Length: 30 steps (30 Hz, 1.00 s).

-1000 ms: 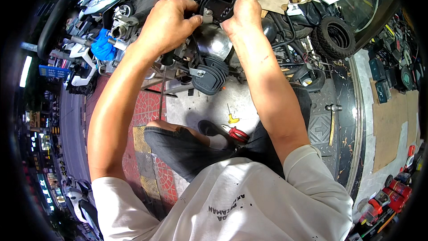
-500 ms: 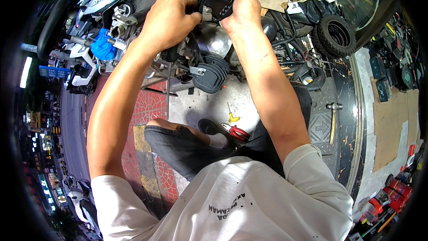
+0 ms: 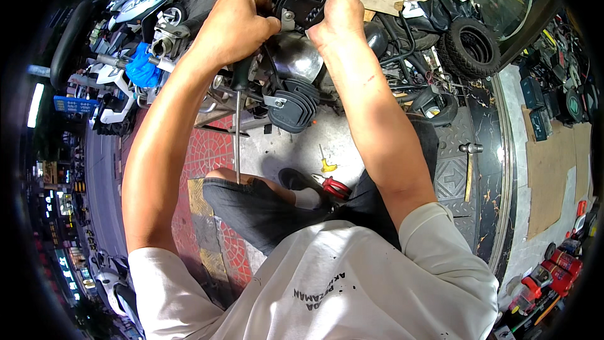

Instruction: The person works on a motorcycle engine, using a red-handled screwdriver to tighten bolts on the cylinder head and a green-handled screwdriver to adjust the spark plug cap. The person also manipulates the engine's cooling fins and wiring with their hands.

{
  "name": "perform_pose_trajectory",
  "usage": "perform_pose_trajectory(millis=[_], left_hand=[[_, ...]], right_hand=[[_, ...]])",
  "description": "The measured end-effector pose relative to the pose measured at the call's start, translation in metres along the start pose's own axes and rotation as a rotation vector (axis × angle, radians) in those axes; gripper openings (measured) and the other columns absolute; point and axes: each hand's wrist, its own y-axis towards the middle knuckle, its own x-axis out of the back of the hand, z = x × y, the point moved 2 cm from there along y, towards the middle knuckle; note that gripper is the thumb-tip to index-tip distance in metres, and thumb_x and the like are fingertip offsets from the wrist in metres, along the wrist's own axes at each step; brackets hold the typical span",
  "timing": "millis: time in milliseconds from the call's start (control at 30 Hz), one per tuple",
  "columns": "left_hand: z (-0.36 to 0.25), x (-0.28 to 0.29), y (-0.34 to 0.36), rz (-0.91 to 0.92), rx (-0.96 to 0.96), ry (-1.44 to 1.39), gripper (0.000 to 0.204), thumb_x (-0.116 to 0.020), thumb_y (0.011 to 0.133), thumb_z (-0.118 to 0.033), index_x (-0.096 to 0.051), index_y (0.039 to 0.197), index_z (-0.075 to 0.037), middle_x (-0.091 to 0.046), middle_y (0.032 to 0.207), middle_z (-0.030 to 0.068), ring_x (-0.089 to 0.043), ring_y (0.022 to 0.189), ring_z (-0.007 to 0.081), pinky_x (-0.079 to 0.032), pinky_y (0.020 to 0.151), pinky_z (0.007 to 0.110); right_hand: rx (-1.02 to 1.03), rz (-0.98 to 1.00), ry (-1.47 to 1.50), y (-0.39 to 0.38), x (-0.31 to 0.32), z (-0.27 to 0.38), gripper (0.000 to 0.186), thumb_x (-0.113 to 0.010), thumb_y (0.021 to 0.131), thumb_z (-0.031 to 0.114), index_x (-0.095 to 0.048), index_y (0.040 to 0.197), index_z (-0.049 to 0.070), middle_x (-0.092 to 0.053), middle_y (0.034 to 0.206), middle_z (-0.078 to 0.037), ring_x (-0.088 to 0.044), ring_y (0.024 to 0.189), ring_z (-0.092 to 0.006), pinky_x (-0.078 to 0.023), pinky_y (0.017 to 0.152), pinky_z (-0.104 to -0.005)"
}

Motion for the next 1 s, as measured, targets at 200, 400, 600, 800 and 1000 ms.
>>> perform_pose_trajectory(millis=[200,400,600,800,1000], left_hand=[[0.0009,-0.0004,-0.0002,-0.009,0.050,0.025,0.028,-0.069,0.085,-0.014,-0.075,0.102,0.006,-0.072,0.076,0.0107,-0.067,0.069,0.0170,-0.055,0.069,0.035],[0.0004,-0.0048,-0.0061,-0.113,-0.059,0.154,0.029,-0.070,0.087,-0.015,-0.077,0.107,0.005,-0.079,0.087,0.0170,-0.075,0.078,0.0219,-0.058,0.078,0.036],[-0.0071,0.0013,-0.0051,-0.024,-0.076,0.267,0.026,-0.075,0.089,-0.016,-0.078,0.105,0.004,-0.078,0.086,0.0185,-0.076,0.078,0.0243,-0.058,0.077,0.038],[-0.0064,0.0035,0.0009,0.019,-0.087,0.205,0.023,-0.074,0.088,-0.014,-0.078,0.102,0.004,-0.077,0.082,0.0161,-0.073,0.074,0.0220,-0.057,0.075,0.038],[0.0006,-0.0039,-0.0037,-0.051,-0.110,0.130,0.026,-0.073,0.089,-0.014,-0.077,0.107,0.004,-0.078,0.085,0.0150,-0.071,0.074,0.0180,-0.057,0.073,0.036]], right_hand=[[-0.025,0.039,0.037,-0.0001,-0.0034,-0.0008,0.020,-0.057,0.098,0.014,-0.070,0.101,-0.001,-0.075,0.095,-0.015,-0.075,0.084,-0.0282,-0.065,0.076,-0.0448],[-0.130,0.012,0.052,0.0026,-0.0033,0.0003,0.022,-0.054,0.105,0.018,-0.068,0.105,0.002,-0.074,0.099,-0.013,-0.074,0.087,-0.0281,-0.063,0.080,-0.0416],[-0.088,-0.055,0.021,0.0020,-0.0046,0.0000,0.020,-0.054,0.104,0.018,-0.069,0.105,0.004,-0.073,0.098,-0.011,-0.074,0.089,-0.0268,-0.062,0.080,-0.0409],[-0.100,0.018,0.019,-0.0002,-0.0036,0.0034,0.020,-0.055,0.104,0.018,-0.069,0.104,0.004,-0.073,0.098,-0.011,-0.073,0.090,-0.0262,-0.061,0.081,-0.0405],[-0.083,0.041,0.026,0.0021,-0.0030,0.0023,0.020,-0.055,0.104,0.017,-0.068,0.104,0.003,-0.073,0.099,-0.012,-0.074,0.090,-0.0281,-0.062,0.081,-0.0418]])
